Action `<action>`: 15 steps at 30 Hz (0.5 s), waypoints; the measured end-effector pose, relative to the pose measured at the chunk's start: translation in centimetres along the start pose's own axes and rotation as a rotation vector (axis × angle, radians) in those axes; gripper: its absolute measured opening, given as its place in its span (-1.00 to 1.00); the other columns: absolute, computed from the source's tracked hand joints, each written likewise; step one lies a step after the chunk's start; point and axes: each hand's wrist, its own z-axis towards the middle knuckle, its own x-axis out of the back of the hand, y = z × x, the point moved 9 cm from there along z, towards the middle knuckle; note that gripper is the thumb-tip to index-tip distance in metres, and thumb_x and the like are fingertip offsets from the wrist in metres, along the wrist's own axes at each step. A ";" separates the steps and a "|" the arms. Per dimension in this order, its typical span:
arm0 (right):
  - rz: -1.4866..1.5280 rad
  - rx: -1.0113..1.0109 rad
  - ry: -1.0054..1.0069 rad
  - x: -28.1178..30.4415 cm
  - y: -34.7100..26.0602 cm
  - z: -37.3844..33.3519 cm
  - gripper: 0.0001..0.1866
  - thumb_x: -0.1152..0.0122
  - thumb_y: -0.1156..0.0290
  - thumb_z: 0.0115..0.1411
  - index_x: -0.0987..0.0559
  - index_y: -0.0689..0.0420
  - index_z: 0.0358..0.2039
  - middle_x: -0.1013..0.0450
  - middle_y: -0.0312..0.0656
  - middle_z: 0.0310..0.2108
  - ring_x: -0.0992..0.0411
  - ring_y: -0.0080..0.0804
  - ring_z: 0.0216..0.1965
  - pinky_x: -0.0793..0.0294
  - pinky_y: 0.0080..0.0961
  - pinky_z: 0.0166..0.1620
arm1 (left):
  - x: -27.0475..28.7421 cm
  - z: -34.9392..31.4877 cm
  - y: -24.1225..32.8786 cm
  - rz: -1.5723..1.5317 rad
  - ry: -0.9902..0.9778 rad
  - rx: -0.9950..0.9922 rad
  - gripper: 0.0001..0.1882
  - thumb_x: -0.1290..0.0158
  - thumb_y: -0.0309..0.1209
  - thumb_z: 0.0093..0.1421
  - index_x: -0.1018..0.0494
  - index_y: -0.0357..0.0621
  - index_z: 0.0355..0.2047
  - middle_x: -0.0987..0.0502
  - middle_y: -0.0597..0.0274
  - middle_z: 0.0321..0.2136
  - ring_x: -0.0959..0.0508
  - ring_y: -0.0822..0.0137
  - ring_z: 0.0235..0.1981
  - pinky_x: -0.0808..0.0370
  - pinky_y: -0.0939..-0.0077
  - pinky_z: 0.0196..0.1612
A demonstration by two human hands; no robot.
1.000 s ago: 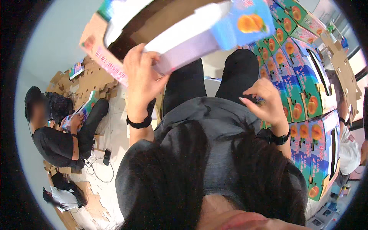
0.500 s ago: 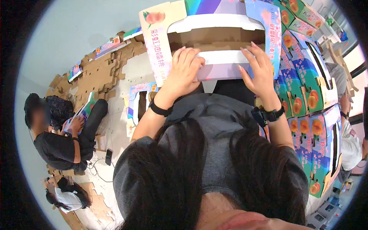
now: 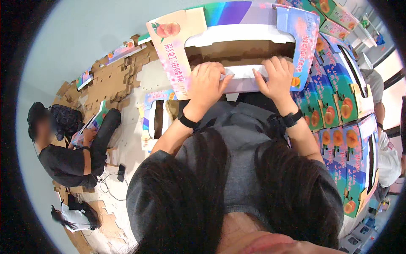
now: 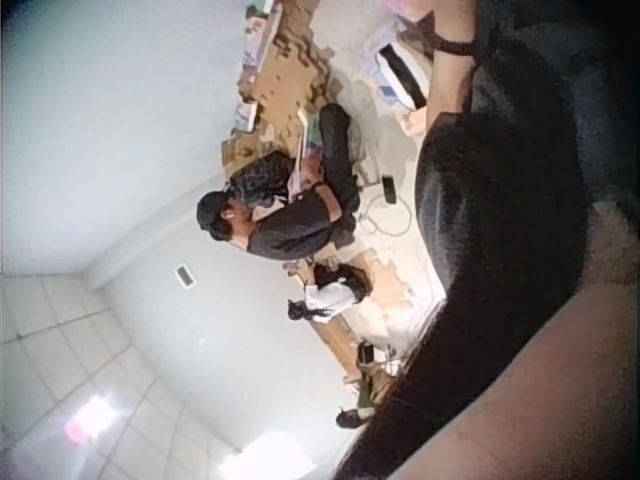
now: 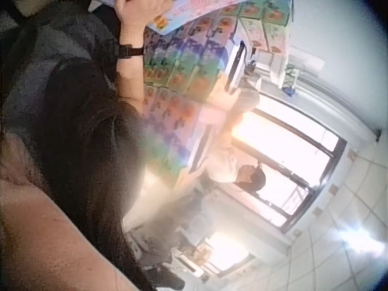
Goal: Assemble cardboard boxes for shipping fruit.
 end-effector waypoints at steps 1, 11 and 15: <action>0.013 -0.011 0.002 0.1 0.0 -0.2 -0.67 -0.27 0.05 0.02 -0.53 0.06 -0.44 -0.34 -0.22 -0.45 -0.33 -0.21 -0.34 -0.20 -0.25 -0.20 | 0.1 0.0 0.0 0.016 0.024 0.039 -0.72 -0.17 -0.19 0.18 -0.40 -0.11 -0.32 -0.56 0.14 -0.28 -0.51 0.06 -0.17 -0.35 0.16 -0.08; 0.251 -0.038 0.134 2.7 -0.1 0.0 -0.66 -0.34 0.26 -0.02 -0.58 0.08 -0.21 -0.49 -0.18 -0.21 -0.40 -0.17 -0.16 -0.25 -0.25 -0.02 | 0.3 0.9 0.4 0.128 0.088 0.093 -0.82 -0.20 -0.27 0.13 -0.46 -0.02 -0.35 -0.48 0.31 -0.41 -0.45 0.21 -0.32 -0.27 0.28 -0.20; 0.152 -0.030 0.194 6.5 -0.8 3.7 -0.51 -0.34 0.30 -0.03 -0.57 0.10 -0.03 -0.45 -0.10 0.04 -0.34 -0.11 0.13 -0.20 -0.19 0.16 | 0.0 1.2 0.3 0.132 0.101 0.104 -0.82 -0.20 -0.28 0.12 -0.46 -0.03 -0.35 -0.47 0.30 -0.42 -0.44 0.22 -0.31 -0.27 0.28 -0.19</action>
